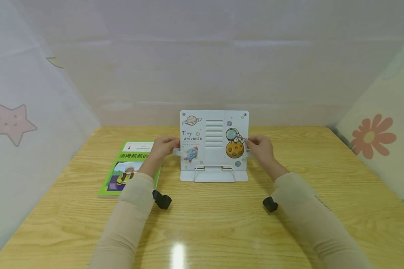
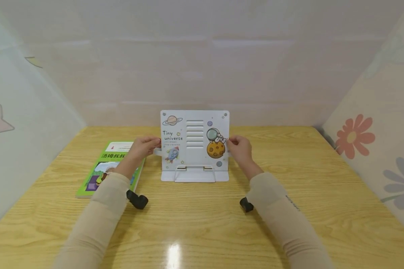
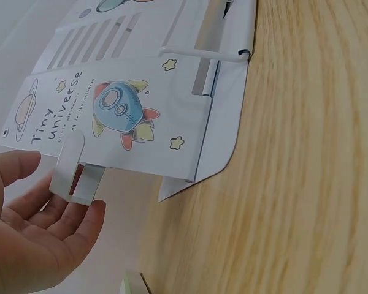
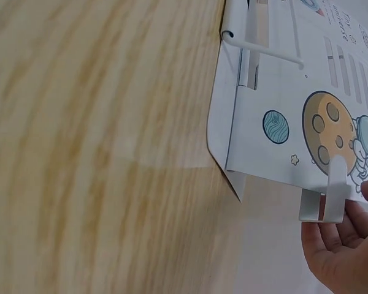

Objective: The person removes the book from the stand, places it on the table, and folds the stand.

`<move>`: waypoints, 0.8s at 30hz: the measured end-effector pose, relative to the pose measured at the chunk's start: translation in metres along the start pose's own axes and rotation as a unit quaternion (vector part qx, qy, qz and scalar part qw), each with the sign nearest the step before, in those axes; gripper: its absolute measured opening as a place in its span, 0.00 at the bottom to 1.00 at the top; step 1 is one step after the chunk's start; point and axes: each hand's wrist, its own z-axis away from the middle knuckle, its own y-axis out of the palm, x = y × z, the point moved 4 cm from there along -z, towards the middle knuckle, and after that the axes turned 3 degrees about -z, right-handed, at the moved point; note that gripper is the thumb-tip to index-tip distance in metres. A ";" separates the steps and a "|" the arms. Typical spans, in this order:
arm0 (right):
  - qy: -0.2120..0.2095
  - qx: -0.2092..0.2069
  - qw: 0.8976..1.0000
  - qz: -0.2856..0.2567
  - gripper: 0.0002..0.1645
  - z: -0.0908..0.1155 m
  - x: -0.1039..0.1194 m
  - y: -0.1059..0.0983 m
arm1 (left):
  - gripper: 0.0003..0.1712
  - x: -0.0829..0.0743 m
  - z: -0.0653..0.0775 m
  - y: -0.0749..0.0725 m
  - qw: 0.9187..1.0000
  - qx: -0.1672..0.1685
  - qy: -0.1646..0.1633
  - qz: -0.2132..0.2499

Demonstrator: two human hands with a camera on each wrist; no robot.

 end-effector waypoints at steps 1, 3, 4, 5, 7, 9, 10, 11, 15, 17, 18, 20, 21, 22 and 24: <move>0.000 0.001 1.000 0.004 0.16 0.000 -0.001 0.000 | 0.17 0.001 0.000 0.001 1.000 -0.003 -0.002 0.002; 0.001 0.001 1.000 0.004 0.15 -0.001 -0.003 0.001 | 0.17 0.003 -0.001 0.003 1.000 -0.005 -0.003 0.004; 0.002 0.001 1.000 0.002 0.15 -0.001 -0.003 0.002 | 0.17 0.003 -0.001 0.003 1.000 -0.006 -0.002 0.003; 0.003 0.001 1.000 -0.001 0.15 -0.002 -0.004 0.003 | 0.17 0.004 -0.001 0.004 1.000 -0.007 -0.003 0.002; 0.003 -0.001 1.000 -0.003 0.14 -0.003 -0.005 0.004 | 0.17 0.006 -0.002 0.006 1.000 -0.007 -0.004 -0.004; 0.005 -0.005 1.000 -0.005 0.13 -0.004 -0.006 0.006 | 0.17 0.007 -0.003 0.007 1.000 -0.009 -0.005 -0.010; 0.005 -0.006 1.000 -0.002 0.13 -0.005 -0.006 0.006 | 0.17 0.008 -0.003 0.007 1.000 -0.012 -0.007 -0.011; 0.005 -0.007 1.000 0.001 0.14 -0.005 -0.005 0.007 | 0.17 0.008 -0.003 0.007 1.000 -0.014 -0.009 -0.012; 0.008 -0.007 1.000 0.014 0.14 -0.005 -0.004 0.008 | 0.17 0.008 -0.004 0.008 1.000 -0.022 -0.016 -0.012; 0.005 -0.007 1.000 0.023 0.14 -0.005 -0.003 0.007 | 0.17 0.008 -0.003 0.009 1.000 -0.022 -0.018 -0.011; 0.005 -0.008 1.000 0.026 0.14 -0.004 -0.003 0.007 | 0.17 0.008 -0.003 0.009 1.000 -0.021 -0.017 -0.010; 0.001 -0.008 0.999 0.031 0.14 -0.004 -0.003 0.006 | 0.17 0.008 -0.003 0.010 1.000 -0.021 -0.017 -0.008; -0.002 -0.008 0.999 0.033 0.14 -0.003 -0.003 0.006 | 0.17 0.008 -0.002 0.010 1.000 -0.020 -0.015 -0.008; -0.001 -0.007 0.999 0.032 0.15 -0.004 -0.003 0.006 | 0.17 0.008 -0.002 0.011 1.000 -0.020 -0.014 -0.007; 0.002 -0.004 1.000 0.030 0.15 -0.004 -0.004 0.006 | 0.17 0.008 -0.002 0.011 1.000 -0.019 -0.013 -0.006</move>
